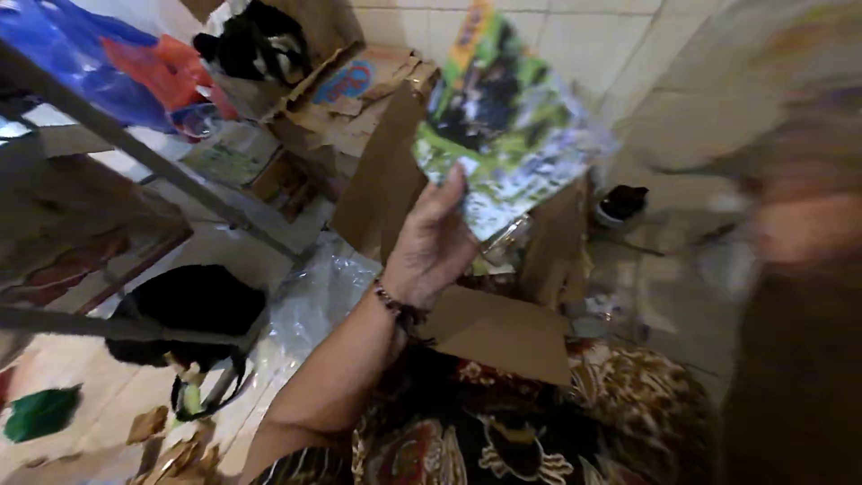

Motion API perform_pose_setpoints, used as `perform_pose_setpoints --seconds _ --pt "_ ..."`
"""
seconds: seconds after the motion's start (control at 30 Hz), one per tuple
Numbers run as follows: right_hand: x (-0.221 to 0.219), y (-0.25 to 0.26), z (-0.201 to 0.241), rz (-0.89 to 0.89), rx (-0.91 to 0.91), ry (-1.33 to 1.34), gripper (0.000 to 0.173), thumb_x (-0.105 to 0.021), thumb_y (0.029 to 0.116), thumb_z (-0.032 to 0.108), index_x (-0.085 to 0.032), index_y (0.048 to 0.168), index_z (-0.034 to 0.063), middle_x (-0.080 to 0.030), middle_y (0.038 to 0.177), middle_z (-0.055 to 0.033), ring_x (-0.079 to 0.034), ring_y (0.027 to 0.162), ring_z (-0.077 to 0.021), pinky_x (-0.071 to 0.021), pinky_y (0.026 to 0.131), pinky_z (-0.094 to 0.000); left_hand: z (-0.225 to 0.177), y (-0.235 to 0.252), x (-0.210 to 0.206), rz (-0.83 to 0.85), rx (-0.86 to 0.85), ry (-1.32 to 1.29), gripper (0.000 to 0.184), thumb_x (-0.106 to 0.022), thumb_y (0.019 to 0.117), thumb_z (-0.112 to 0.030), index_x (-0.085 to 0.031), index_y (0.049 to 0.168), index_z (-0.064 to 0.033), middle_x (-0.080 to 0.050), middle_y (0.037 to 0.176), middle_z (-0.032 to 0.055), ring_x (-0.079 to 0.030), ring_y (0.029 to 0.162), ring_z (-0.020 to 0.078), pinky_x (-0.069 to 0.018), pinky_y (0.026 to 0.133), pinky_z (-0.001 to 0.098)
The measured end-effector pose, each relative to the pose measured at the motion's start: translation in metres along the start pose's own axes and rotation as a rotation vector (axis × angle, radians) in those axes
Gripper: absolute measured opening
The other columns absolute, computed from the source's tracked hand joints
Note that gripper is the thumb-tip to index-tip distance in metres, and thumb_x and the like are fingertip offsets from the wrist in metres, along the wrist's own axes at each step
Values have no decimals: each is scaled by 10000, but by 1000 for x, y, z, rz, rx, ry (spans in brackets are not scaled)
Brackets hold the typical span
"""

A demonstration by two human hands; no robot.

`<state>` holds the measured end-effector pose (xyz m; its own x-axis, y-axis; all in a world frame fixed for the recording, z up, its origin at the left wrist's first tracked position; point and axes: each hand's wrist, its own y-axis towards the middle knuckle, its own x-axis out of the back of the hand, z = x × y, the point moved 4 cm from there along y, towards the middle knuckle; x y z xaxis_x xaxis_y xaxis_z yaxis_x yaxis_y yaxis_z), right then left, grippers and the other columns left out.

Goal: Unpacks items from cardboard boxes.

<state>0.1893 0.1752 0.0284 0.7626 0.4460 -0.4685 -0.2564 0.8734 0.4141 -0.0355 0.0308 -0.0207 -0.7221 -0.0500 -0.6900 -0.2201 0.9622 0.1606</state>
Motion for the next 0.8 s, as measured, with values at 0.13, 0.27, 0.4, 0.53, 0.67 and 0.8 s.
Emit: perform_pose_setpoints --seconds 0.13,0.27,0.4,0.53,0.67,0.8 --pt "-70 -13 -47 25 -43 58 585 -769 901 161 -372 1331 176 -663 1093 44 -707 994 -148 -640 874 -369 3 1 15 26 -115 -209 430 -689 949 -420 -600 1302 -193 -635 1341 77 -607 1261 279 -496 1064 528" --pt "-98 -17 -86 -30 -133 128 749 -710 916 78 -236 1495 99 -602 1159 -75 -704 979 -193 -651 814 -384 5 1 24 105 -226 -299 260 -676 963 -349 -692 1153 -172 -664 1295 87 -598 1273 311 -475 1080 563" --pt "-104 -26 -110 -58 -140 137 688 -738 898 89 -286 1417 95 -621 1134 -85 -701 980 -204 -638 822 -401 10 -1 32 106 -194 -349 276 -652 979 -319 -673 1185 -136 -630 1348 118 -571 1309 342 -467 1086 576" --pt "-102 -33 -122 -15 -74 -82 810 -796 847 108 -267 1456 31 -558 1223 -89 -666 1050 -171 -630 850 -356 11 -3 41 84 -102 -393 364 -597 1013 -324 -579 1312 -118 -623 1312 135 -595 1260 342 -483 1065 570" --pt "-95 -33 -128 42 -90 -275 811 -833 800 169 -341 1420 -9 -577 1223 -97 -651 1072 -120 -603 884 -280 9 -6 47 71 -107 -444 397 -561 1035 -297 -545 1372 -86 -597 1362 172 -582 1284 373 -481 1070 584" --pt "-89 -35 -139 167 -128 -391 899 -870 747 229 -364 1458 13 -557 1288 -112 -625 1105 -112 -581 898 -267 3 -13 57 -11 -120 -437 330 -601 1016 -257 -616 1274 -52 -646 1289 203 -634 1209 401 -525 1005 613"
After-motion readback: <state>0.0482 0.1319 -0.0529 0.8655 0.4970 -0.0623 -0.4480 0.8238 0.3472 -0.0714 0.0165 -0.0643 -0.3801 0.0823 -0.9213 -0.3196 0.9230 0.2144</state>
